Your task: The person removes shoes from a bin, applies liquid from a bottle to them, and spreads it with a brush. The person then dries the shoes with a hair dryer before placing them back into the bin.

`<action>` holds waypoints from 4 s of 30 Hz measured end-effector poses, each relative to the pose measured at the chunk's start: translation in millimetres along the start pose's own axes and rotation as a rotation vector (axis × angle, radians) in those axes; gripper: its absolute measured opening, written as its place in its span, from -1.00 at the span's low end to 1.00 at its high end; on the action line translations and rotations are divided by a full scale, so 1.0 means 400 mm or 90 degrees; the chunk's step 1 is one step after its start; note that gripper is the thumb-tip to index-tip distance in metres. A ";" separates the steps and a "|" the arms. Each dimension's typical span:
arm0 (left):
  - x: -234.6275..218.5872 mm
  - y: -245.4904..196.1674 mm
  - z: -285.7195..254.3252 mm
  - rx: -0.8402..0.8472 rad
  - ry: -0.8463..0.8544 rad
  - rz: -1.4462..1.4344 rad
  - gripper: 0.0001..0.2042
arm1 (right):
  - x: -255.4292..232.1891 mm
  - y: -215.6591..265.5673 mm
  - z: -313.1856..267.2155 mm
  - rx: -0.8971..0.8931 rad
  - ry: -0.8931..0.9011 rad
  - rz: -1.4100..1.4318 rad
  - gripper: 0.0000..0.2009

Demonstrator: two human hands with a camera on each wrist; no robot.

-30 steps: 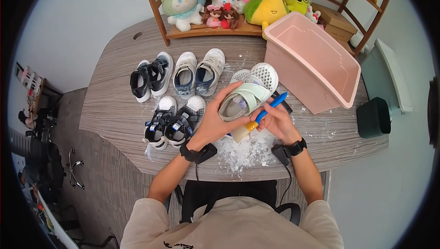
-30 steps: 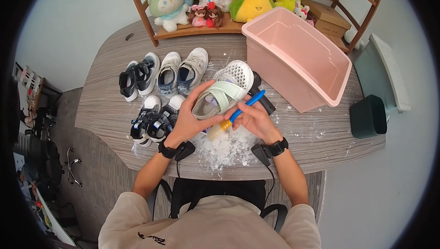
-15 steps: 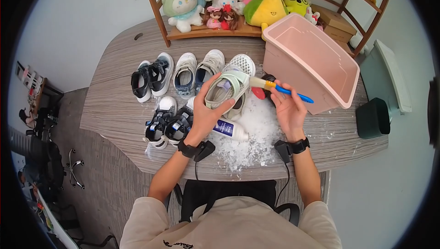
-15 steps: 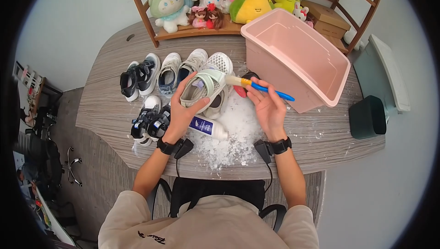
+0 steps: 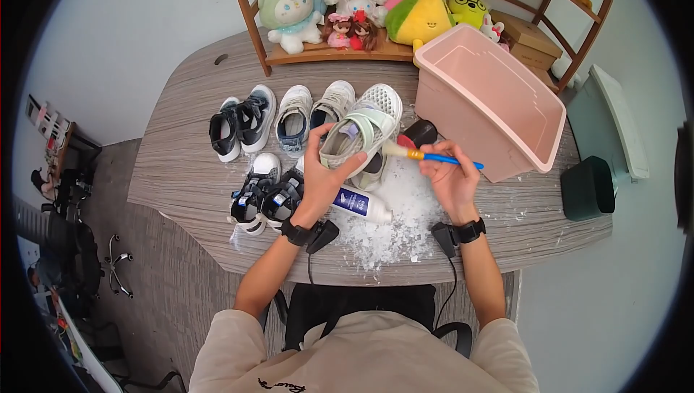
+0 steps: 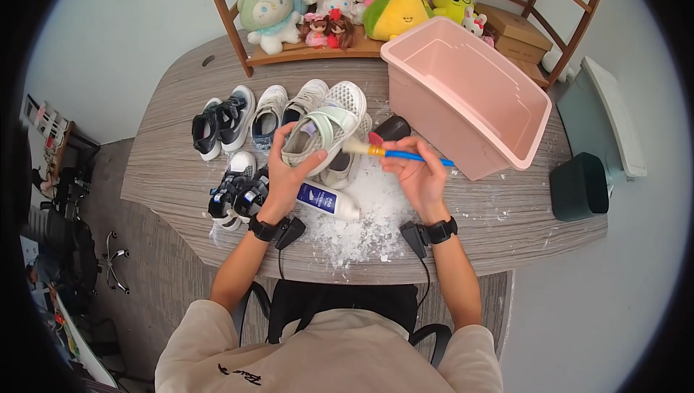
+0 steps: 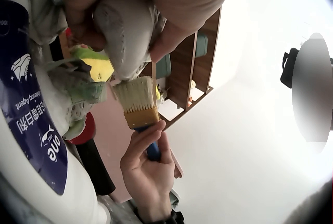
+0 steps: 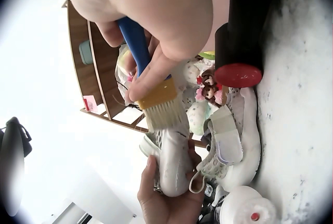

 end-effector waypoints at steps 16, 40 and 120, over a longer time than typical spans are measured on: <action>0.005 -0.007 -0.005 -0.026 0.070 -0.239 -0.48 | -0.003 -0.001 0.011 -0.047 -0.112 -0.002 -0.75; 0.022 0.014 -0.007 -0.308 0.226 -0.256 -0.39 | 0.018 -0.009 0.005 0.042 0.031 0.036 -0.59; -0.009 -0.001 0.007 -0.279 0.154 -0.404 -0.39 | 0.096 -0.024 -0.028 0.008 0.282 -0.718 -0.89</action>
Point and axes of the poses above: each hand's wrist, its own z-axis towards the middle knuckle, its own x-axis out of the palm, y = z × x, the point moved 2 cm from there along z, towards the middle knuckle, and after that the axes turned 14 degrees about -x, right-handed, at the moved point
